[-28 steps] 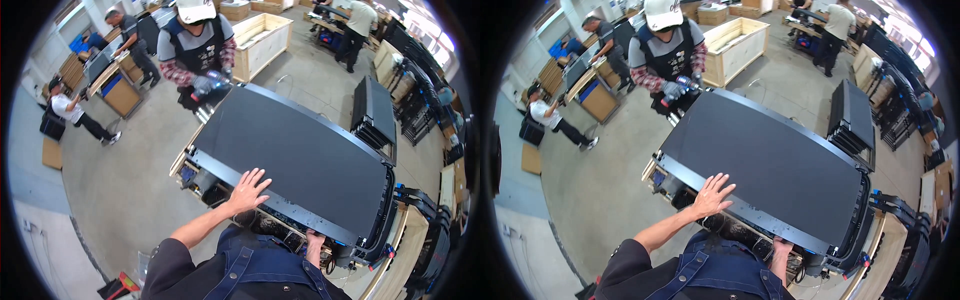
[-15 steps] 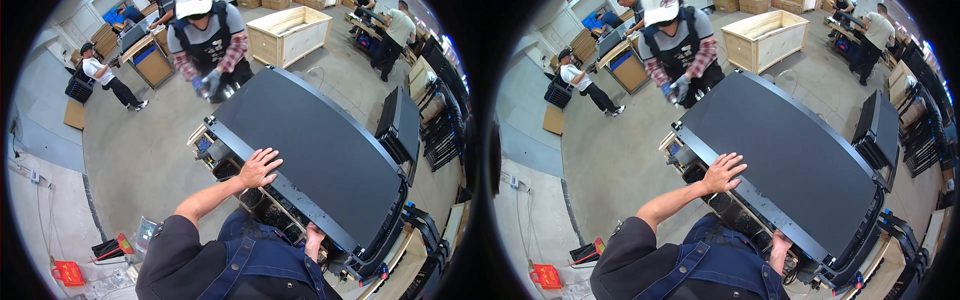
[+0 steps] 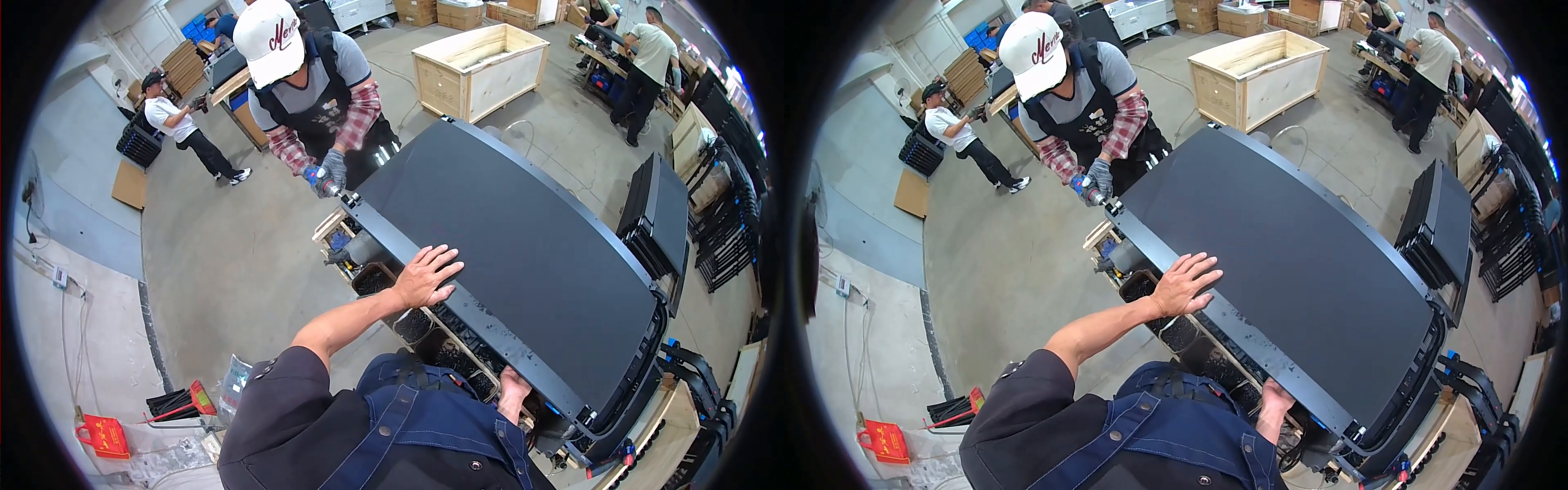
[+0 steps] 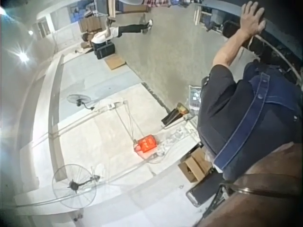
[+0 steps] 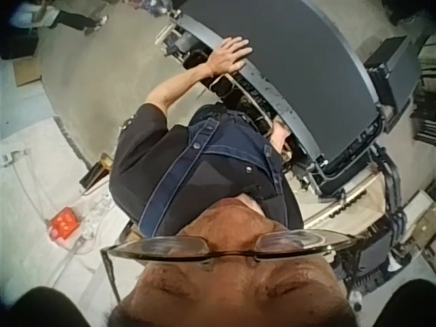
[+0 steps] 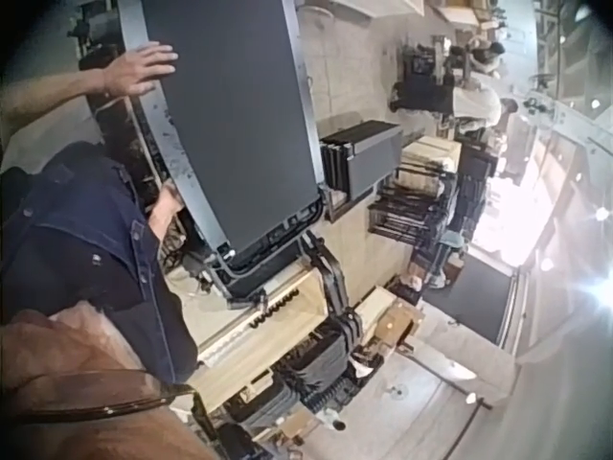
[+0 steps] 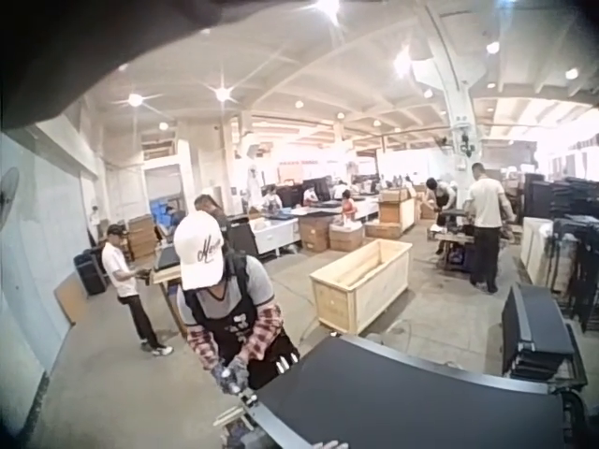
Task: Assembling the housing and internal components of a treadmill using power tools in a factory setting.
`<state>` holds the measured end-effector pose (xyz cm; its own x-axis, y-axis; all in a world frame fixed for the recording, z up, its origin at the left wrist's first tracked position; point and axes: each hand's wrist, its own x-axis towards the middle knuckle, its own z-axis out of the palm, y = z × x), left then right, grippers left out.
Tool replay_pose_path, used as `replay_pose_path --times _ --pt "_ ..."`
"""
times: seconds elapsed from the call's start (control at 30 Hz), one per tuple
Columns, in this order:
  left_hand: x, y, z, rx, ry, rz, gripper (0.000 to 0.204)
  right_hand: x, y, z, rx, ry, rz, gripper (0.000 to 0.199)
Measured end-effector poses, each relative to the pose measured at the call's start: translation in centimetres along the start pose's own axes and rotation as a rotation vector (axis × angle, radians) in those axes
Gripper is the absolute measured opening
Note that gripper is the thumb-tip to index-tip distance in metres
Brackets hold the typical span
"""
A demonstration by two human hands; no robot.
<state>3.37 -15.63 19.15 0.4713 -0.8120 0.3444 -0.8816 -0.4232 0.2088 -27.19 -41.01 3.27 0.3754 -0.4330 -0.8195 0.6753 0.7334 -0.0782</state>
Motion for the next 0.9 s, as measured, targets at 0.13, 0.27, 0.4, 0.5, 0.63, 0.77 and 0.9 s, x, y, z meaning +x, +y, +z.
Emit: replay_pose_path --times 0.13,0.27,0.4,0.5,0.63,0.77,0.9 --pt "0.1 0.0 0.2 -0.005 0.02 0.006 0.058 1.0 -0.9 -0.6 0.051 0.006 0.079 0.033" --pt "-0.2 -0.1 0.2 -0.007 0.04 0.008 0.057 0.4 -0.2 -0.1 0.016 -0.005 0.04 0.032" --pt "-0.1 -0.1 0.3 -0.006 0.047 0.02 0.057 0.5 -0.4 -0.1 0.014 0.008 0.03 0.029" --pt "-0.3 -0.2 0.3 -0.012 0.054 0.012 0.057 0.1 -0.2 0.2 0.012 0.008 0.029 0.029" --pt "-0.3 -0.2 0.3 -0.013 0.056 0.007 0.056 -0.1 0.0 0.1 0.017 -0.03 0.028 0.031" --pt "-0.1 -0.1 0.2 -0.016 0.052 0.009 0.057 0.1 -0.3 -0.1 0.043 -0.026 0.031 0.033" --pt "-0.2 -0.1 0.2 -0.017 0.05 -0.001 0.057 0.2 -0.3 -0.2 0.029 0.005 0.019 0.04"
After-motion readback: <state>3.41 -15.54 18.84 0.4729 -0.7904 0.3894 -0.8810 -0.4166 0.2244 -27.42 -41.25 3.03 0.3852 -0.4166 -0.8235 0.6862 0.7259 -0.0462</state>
